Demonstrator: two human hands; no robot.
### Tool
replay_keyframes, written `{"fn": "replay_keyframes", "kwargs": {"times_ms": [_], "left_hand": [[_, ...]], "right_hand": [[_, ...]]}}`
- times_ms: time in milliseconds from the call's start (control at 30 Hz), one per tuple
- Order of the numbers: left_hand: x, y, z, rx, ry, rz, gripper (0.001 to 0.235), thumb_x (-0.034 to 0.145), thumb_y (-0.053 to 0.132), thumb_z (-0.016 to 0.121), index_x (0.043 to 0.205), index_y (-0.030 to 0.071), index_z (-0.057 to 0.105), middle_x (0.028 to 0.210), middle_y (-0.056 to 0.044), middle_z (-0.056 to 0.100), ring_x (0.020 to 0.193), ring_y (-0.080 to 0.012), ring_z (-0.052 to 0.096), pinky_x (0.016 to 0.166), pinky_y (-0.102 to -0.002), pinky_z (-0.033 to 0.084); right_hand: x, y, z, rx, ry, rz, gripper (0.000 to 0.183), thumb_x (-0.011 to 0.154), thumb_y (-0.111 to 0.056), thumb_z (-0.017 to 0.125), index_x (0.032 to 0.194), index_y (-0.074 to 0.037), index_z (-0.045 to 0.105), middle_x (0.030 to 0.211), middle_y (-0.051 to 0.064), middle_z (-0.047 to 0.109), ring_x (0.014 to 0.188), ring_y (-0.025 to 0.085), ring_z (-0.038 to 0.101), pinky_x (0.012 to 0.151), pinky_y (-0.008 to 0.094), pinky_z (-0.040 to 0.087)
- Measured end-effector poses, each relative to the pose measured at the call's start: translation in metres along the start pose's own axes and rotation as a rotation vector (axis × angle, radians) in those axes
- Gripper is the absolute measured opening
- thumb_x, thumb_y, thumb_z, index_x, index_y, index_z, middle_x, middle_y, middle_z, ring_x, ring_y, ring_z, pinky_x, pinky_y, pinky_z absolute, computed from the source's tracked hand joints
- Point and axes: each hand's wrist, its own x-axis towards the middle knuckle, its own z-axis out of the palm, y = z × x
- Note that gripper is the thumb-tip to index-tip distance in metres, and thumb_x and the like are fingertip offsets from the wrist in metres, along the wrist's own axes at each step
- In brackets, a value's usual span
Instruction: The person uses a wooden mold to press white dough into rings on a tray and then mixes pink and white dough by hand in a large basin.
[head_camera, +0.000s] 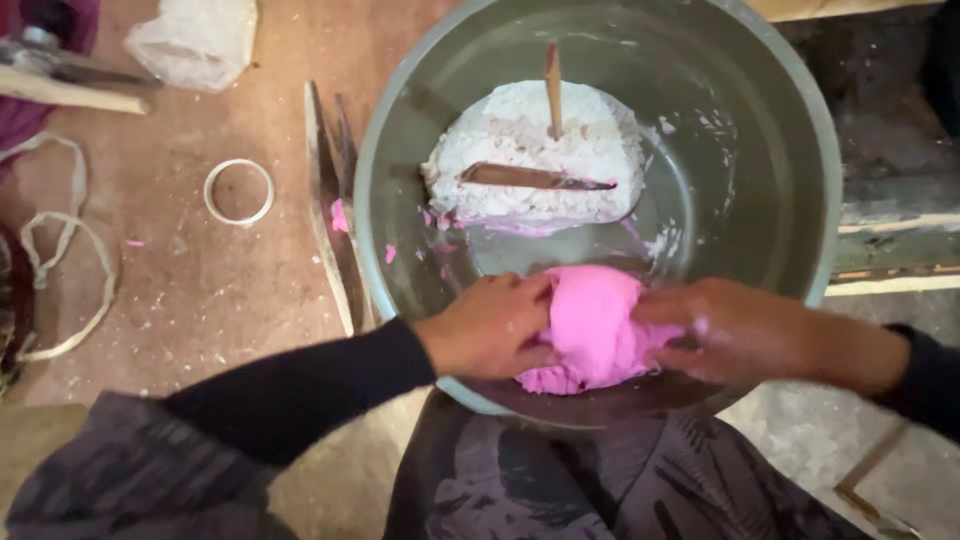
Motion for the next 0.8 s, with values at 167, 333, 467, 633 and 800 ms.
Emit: {"fn": "replay_keyframes", "kwargs": {"times_ms": [167, 333, 467, 633, 800], "left_hand": [[0.004, 0.020, 0.017, 0.479, -0.086, 0.127, 0.016, 0.068, 0.021, 0.073, 0.080, 0.010, 0.077, 0.102, -0.015, 0.067, 0.089, -0.0349, 0.067, 0.078, -0.049, 0.051], [0.024, -0.008, 0.064, 0.455, -0.208, 0.022, 0.014, 0.072, 0.024, 0.070, 0.076, 0.012, 0.077, 0.082, -0.012, 0.070, 0.078, -0.0300, 0.068, 0.069, -0.048, 0.050], [0.052, -0.028, 0.103, 0.448, -0.263, -0.181, 0.028, 0.072, 0.027, 0.070, 0.091, 0.006, 0.072, 0.094, -0.018, 0.067, 0.087, -0.0372, 0.065, 0.075, -0.053, 0.049], [0.062, -0.032, 0.095, 0.384, -0.363, -0.268, 0.048, 0.073, 0.030, 0.070, 0.109, -0.001, 0.066, 0.109, -0.025, 0.063, 0.097, -0.0462, 0.061, 0.082, -0.060, 0.048], [0.009, -0.028, 0.041, 0.069, -0.129, -0.203, 0.056, 0.081, 0.035, 0.062, 0.125, 0.000, 0.061, 0.127, -0.025, 0.061, 0.115, -0.0478, 0.058, 0.095, -0.060, 0.046]], "right_hand": [[0.011, 0.013, 0.043, -0.393, -0.185, -0.088, 0.025, 0.084, -0.033, 0.070, 0.093, -0.009, 0.069, 0.092, 0.011, 0.070, 0.078, 0.034, 0.071, 0.067, 0.047, 0.056], [0.056, 0.047, 0.094, -0.481, -0.159, 0.018, 0.011, 0.073, -0.017, 0.069, 0.076, -0.008, 0.074, 0.078, 0.016, 0.071, 0.076, 0.035, 0.070, 0.065, 0.048, 0.055], [0.094, 0.081, 0.120, -0.447, -0.076, 0.151, 0.010, 0.075, -0.011, 0.065, 0.075, -0.007, 0.074, 0.077, 0.018, 0.071, 0.072, 0.036, 0.071, 0.065, 0.050, 0.056], [0.094, 0.080, 0.112, -0.501, 0.023, 0.066, 0.015, 0.080, -0.013, 0.063, 0.081, -0.003, 0.074, 0.083, 0.021, 0.072, 0.075, 0.039, 0.071, 0.065, 0.051, 0.056], [0.050, 0.075, 0.034, -0.173, -0.405, -0.013, 0.050, 0.090, -0.030, 0.064, 0.130, 0.000, 0.059, 0.129, 0.022, 0.063, 0.111, 0.038, 0.065, 0.087, 0.048, 0.050]]}}
